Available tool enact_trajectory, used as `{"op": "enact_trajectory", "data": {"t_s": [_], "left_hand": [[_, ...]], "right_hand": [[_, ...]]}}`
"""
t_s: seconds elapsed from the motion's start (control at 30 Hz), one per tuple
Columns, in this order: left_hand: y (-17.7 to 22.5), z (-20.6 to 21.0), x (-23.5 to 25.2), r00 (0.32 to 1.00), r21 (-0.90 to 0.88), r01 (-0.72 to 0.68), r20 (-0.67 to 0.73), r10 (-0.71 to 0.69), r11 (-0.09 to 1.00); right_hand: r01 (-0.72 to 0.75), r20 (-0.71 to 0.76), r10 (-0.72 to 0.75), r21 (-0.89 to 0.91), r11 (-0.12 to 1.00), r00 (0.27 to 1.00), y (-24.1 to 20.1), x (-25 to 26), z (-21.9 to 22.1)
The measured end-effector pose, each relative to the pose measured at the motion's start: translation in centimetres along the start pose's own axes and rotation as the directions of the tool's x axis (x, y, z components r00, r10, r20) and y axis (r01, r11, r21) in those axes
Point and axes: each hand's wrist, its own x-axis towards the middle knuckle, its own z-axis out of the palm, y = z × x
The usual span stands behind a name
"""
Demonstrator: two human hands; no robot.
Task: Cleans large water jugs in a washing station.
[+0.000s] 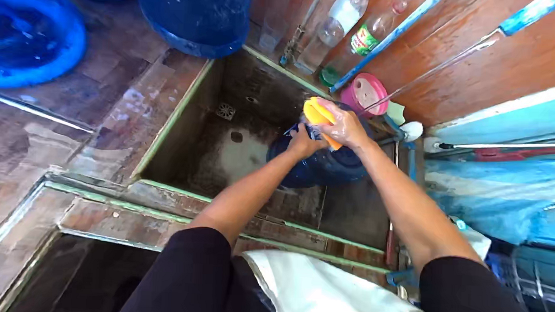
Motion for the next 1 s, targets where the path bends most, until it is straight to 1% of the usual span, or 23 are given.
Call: {"op": "enact_trajectory", "data": {"t_s": [0.03,0.07,0.13,0.2,0.23,0.3,0.33,0.37,0.4,0.47,0.53,0.57,0.6,0.63,0.67,0.7,0.77,0.8,0.83,0.87,0.93,0.97,1.0], "left_hand": [[-0.4,0.2,-0.2,1.0,0.003,-0.023,0.02,0.023,1.0],[-0.7,0.1,-0.2,0.998,0.005,-0.054,0.028,0.054,0.999],[-0.9,0.2,0.2,0.993,-0.002,-0.107,-0.054,0.106,0.994],[-0.6,1.1,-0.1,0.994,0.022,-0.068,-0.085,0.069,0.997],[0.0,1.3,-0.1,0.997,0.059,-0.033,-0.073,0.037,0.998],[0.6,1.6,0.2,0.997,0.087,-0.02,-0.069,0.026,0.996],[0.3,1.4,0.4,0.996,0.085,-0.035,-0.077,0.041,0.996],[-0.5,1.1,0.3,0.995,0.08,-0.055,-0.078,0.061,0.995],[-1.3,0.9,0.0,0.994,0.067,-0.078,-0.075,0.083,0.995],[-2.1,0.6,-0.2,0.986,0.024,-0.136,-0.096,0.138,0.99],[-1.9,1.3,-0.9,0.99,0.044,-0.11,-0.083,0.114,0.993],[-1.6,1.6,-1.0,0.992,0.062,-0.095,-0.071,0.1,0.994],[-1.4,1.7,-0.9,0.992,0.065,-0.102,-0.065,0.106,0.993],[-1.6,1.7,-0.5,0.989,0.056,-0.126,-0.067,0.13,0.99],[-2.3,1.5,-0.4,0.985,0.045,-0.156,-0.075,0.159,0.987],[-3.2,1.4,-0.6,0.982,0.036,-0.174,-0.075,0.176,0.984],[-4.0,1.1,-1.2,0.98,0.015,-0.181,-0.083,0.182,0.983],[-4.1,1.3,-1.5,0.981,0.016,-0.174,-0.082,0.174,0.985],[-3.8,1.7,-1.8,0.984,0.033,-0.161,-0.071,0.163,0.986],[-3.5,2.0,-2.0,0.986,0.046,-0.155,-0.056,0.158,0.987],[-3.3,2.1,-1.7,0.981,0.049,-0.181,-0.063,0.184,0.982],[-3.8,2.0,-1.6,0.976,0.03,-0.202,-0.075,0.204,0.979],[-4.6,1.8,-1.9,0.976,0.02,-0.205,-0.075,0.206,0.979]], "right_hand": [[0.022,0.007,-0.022,0.043,0.999,1.0,0.8,0.0,0.1],[-0.022,-0.036,0.024,0.073,0.997,0.999,2.2,0.2,-0.1],[-0.217,-0.183,0.227,0.07,0.974,0.957,5.0,1.0,-1.5],[-0.398,-0.222,0.398,0.043,0.916,0.89,5.1,0.3,-1.5],[-0.395,-0.216,0.395,0.047,0.918,0.893,3.9,-0.2,-1.0],[-0.208,-0.145,0.218,0.079,0.975,0.965,1.1,-1.0,0.0],[-0.125,-0.108,0.136,0.106,0.987,0.985,0.7,-1.1,0.4],[-0.105,-0.102,0.123,0.163,0.981,0.987,1.5,-1.2,0.7],[-0.164,-0.13,0.192,0.198,0.966,0.973,3.0,-1.3,0.7],[-0.364,-0.21,0.394,0.165,0.917,0.895,5.5,-0.5,-1.0],[-0.465,-0.203,0.472,0.083,0.882,0.858,4.4,-1.0,-1.5],[-0.432,-0.185,0.431,0.034,0.901,0.883,2.6,-1.5,-1.1],[-0.332,-0.165,0.332,0.029,0.943,0.929,0.9,-2.2,-0.3],[-0.219,-0.136,0.224,0.051,0.974,0.965,0.1,-2.5,0.4],[-0.164,-0.11,0.172,0.078,0.983,0.979,0.3,-2.5,0.8],[-0.194,-0.102,0.203,0.09,0.977,0.974,1.3,-2.6,0.7],[-0.382,-0.173,0.383,0.04,0.923,0.907,4.0,-1.7,-0.9],[-0.453,-0.193,0.449,0.023,0.891,0.873,4.4,-1.6,-1.5],[-0.479,-0.194,0.47,0.001,0.878,0.861,3.7,-1.9,-1.6],[-0.451,-0.176,0.44,-0.022,0.892,0.88,2.2,-2.7,-1.1],[-0.222,-0.117,0.222,0.007,0.975,0.968,-0.4,-4.0,0.8],[-0.129,-0.084,0.132,0.039,0.991,0.988,-0.4,-4.0,1.5],[-0.12,-0.075,0.126,0.079,0.99,0.989,0.5,-3.9,1.7]]}}
